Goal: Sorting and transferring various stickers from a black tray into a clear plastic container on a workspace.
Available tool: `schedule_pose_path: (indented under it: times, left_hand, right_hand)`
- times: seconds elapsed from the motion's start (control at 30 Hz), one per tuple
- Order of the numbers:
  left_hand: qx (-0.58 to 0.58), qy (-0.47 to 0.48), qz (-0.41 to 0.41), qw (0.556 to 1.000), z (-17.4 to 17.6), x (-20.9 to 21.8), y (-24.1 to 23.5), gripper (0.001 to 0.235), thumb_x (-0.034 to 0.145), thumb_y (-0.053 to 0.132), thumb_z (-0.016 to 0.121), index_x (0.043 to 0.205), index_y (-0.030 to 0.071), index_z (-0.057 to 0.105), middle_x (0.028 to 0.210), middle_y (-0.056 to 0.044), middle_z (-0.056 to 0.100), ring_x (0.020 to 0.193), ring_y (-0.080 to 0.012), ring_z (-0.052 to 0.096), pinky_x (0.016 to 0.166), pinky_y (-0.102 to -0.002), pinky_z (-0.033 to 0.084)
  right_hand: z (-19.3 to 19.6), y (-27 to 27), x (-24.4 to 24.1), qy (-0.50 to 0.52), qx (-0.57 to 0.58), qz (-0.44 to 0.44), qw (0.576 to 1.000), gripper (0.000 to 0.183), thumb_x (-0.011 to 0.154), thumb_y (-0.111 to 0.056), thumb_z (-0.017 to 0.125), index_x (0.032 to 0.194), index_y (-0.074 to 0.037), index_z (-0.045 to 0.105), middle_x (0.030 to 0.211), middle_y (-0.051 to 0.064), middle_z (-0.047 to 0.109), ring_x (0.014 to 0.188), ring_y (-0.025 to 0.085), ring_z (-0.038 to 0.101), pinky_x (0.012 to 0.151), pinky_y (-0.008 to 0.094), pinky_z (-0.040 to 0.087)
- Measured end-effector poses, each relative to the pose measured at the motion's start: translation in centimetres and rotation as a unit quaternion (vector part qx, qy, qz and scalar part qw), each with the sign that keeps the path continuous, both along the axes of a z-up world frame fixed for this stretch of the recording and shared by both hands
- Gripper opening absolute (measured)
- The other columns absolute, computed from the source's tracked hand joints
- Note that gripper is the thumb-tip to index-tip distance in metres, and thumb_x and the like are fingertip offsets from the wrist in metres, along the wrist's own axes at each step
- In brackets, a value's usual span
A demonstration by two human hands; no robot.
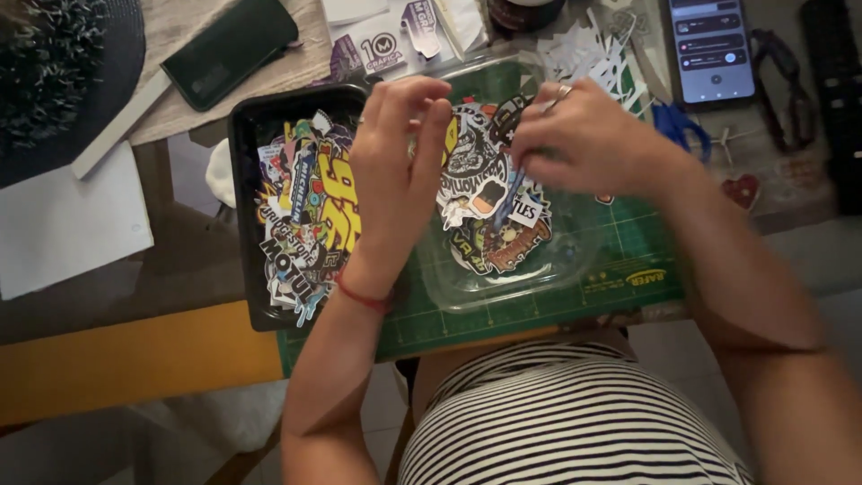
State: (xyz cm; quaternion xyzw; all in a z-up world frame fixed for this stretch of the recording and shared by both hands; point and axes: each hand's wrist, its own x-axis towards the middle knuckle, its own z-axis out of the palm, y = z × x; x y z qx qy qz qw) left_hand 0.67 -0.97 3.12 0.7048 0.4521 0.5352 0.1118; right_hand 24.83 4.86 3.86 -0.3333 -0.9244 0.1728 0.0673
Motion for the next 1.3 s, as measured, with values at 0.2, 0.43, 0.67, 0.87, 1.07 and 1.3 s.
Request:
schedule_pose_path:
  times: [0.2,0.43,0.67,0.87,1.07,1.3]
  left_hand:
    - [0.006,-0.031,-0.005,0.999,0.4,-0.3,-0.5,0.019,0.118,0.022,0.052,0.124,0.007,0.062,0.115,-0.010,0.066,0.091,-0.0169,0.068,0.079,-0.027,0.064]
    - [0.023,-0.081,-0.031,0.996,4.2,-0.9,-2.9,0.011,0.119,0.012,0.056,0.127,0.009,0.063,0.124,-0.010,0.067,0.104,-0.0197,0.071,0.088,-0.030,0.066]
    - [0.096,-0.077,0.003,0.992,8.2,-3.1,-7.8,0.016,0.118,0.016,0.056,0.124,0.003,0.064,0.122,-0.014,0.071,0.120,-0.0279,0.072,0.110,-0.038,0.065]
    - [0.084,-0.104,0.093,0.987,8.7,-7.2,-12.7,0.024,0.118,0.026,0.056,0.122,0.003,0.058,0.121,-0.018,0.063,0.116,-0.0277,0.067,0.111,-0.040,0.059]
    - [-0.006,-0.090,0.155,0.984,7.5,-11.3,-15.2,0.016,0.121,0.016,0.055,0.128,0.003,0.061,0.127,-0.015,0.063,0.123,-0.0267,0.063,0.111,-0.037,0.055]
    - [-0.132,0.093,0.142,0.977,4.1,-14.1,-13.8,0.022,0.114,0.012,0.063,0.133,0.001,0.065,0.130,-0.017,0.072,0.124,-0.0288,0.069,0.108,-0.042,0.057]
  right_hand:
    - [-0.8,-1.2,-1.4,-0.037,0.027,0.099,0.994,0.030,0.100,-0.026,0.059,0.116,-0.022,0.084,0.133,-0.005,0.080,0.133,0.023,0.062,0.103,0.054,0.037]
    - [-0.6,-1.6,-1.4,-0.085,-0.059,0.095,0.990,0.021,0.107,-0.027,0.055,0.098,-0.026,0.075,0.100,-0.010,0.080,0.117,0.019,0.062,0.101,0.047,0.040]
    - [-1.6,-0.2,0.6,-0.021,0.239,-0.043,0.970,0.027,0.099,-0.011,0.074,0.125,-0.018,0.077,0.120,0.002,0.084,0.133,0.032,0.072,0.110,0.047,0.037]
    - [-1.7,-1.5,-1.6,-0.130,0.206,-0.029,0.969,0.027,0.097,-0.026,0.080,0.123,-0.022,0.079,0.113,0.010,0.086,0.127,0.028,0.077,0.129,0.060,0.030]
    - [-2.3,-0.8,-1.9,-0.161,0.146,-0.008,0.976,0.036,0.107,-0.025,0.053,0.138,-0.022,0.071,0.148,-0.003,0.072,0.149,0.030,0.060,0.130,0.069,0.024]
    - [-3.5,-0.1,-1.4,-0.136,0.140,0.000,0.981,0.062,0.098,-0.032,0.062,0.158,-0.018,0.054,0.171,0.004,0.050,0.161,0.039,0.039,0.128,0.076,0.013]
